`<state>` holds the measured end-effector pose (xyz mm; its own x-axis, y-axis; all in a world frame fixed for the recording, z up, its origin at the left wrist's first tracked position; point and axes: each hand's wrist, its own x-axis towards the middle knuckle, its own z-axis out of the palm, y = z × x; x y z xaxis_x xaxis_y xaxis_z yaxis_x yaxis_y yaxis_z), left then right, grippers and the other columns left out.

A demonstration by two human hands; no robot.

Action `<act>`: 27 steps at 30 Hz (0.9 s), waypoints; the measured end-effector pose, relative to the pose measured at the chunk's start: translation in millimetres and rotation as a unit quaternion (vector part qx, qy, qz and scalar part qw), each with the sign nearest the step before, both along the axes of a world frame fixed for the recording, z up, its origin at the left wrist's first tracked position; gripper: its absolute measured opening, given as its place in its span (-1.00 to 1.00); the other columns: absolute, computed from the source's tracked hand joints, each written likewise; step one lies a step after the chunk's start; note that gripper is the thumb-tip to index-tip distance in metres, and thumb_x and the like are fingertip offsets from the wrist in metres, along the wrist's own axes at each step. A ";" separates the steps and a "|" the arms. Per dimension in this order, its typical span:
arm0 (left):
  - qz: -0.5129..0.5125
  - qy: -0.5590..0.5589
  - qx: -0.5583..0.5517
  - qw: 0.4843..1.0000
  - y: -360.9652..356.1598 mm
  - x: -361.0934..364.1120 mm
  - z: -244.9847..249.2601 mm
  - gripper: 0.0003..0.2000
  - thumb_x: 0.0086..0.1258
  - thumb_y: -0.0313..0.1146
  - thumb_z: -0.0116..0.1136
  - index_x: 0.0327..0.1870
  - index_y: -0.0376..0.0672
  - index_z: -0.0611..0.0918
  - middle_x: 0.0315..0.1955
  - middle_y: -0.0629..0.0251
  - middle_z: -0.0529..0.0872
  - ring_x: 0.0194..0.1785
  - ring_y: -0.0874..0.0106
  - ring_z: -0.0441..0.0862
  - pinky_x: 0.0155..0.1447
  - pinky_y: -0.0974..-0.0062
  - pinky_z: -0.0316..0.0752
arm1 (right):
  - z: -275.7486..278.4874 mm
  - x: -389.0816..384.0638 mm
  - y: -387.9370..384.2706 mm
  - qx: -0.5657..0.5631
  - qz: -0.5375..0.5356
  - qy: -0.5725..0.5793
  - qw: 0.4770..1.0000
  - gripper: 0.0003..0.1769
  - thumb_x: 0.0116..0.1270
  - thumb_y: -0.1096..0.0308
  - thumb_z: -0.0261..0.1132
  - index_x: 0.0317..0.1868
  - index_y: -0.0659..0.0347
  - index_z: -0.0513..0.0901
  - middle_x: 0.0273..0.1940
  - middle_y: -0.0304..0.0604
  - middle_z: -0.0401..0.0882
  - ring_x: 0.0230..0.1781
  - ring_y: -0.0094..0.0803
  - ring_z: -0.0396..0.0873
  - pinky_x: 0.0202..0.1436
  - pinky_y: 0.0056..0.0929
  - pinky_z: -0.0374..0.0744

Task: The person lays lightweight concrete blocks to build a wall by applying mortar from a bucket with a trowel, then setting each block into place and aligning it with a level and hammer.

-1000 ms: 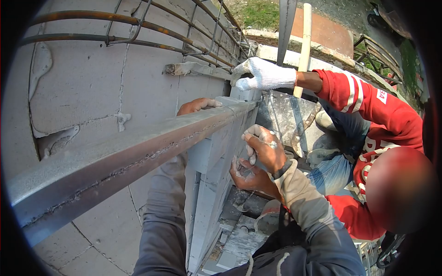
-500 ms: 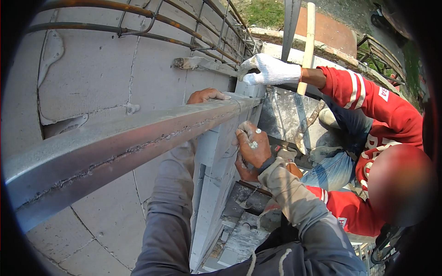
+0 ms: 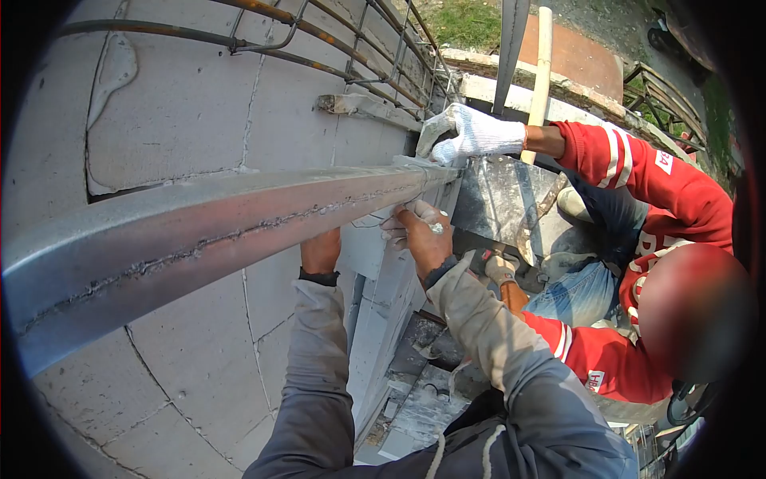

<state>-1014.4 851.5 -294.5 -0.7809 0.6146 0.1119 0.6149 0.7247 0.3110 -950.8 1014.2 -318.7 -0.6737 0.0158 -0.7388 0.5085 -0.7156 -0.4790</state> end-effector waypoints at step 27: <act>0.231 -0.231 -0.003 0.945 60.7 -66.7 -23.5 -0.59 0.26 -0.03 0.23 -0.62 -0.19 0.54 -0.75 0.36 0.51 -0.65 0.61 0.38 -0.58 0.47 0.29 | -38.6 -2.4 60.4 0.633 0.121 0.338 0.686 -0.40 -0.04 0.31 0.43 0.06 0.25 0.49 -0.29 -0.05 0.45 -0.32 -0.11 0.58 -0.27 -0.28 0.58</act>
<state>-1081.1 912.2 -318.1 -0.9306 0.1964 -0.3088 0.0327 0.8850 0.4644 -953.2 1074.6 -357.3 -0.9515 0.1839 0.2467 -0.1055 0.5581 -0.8230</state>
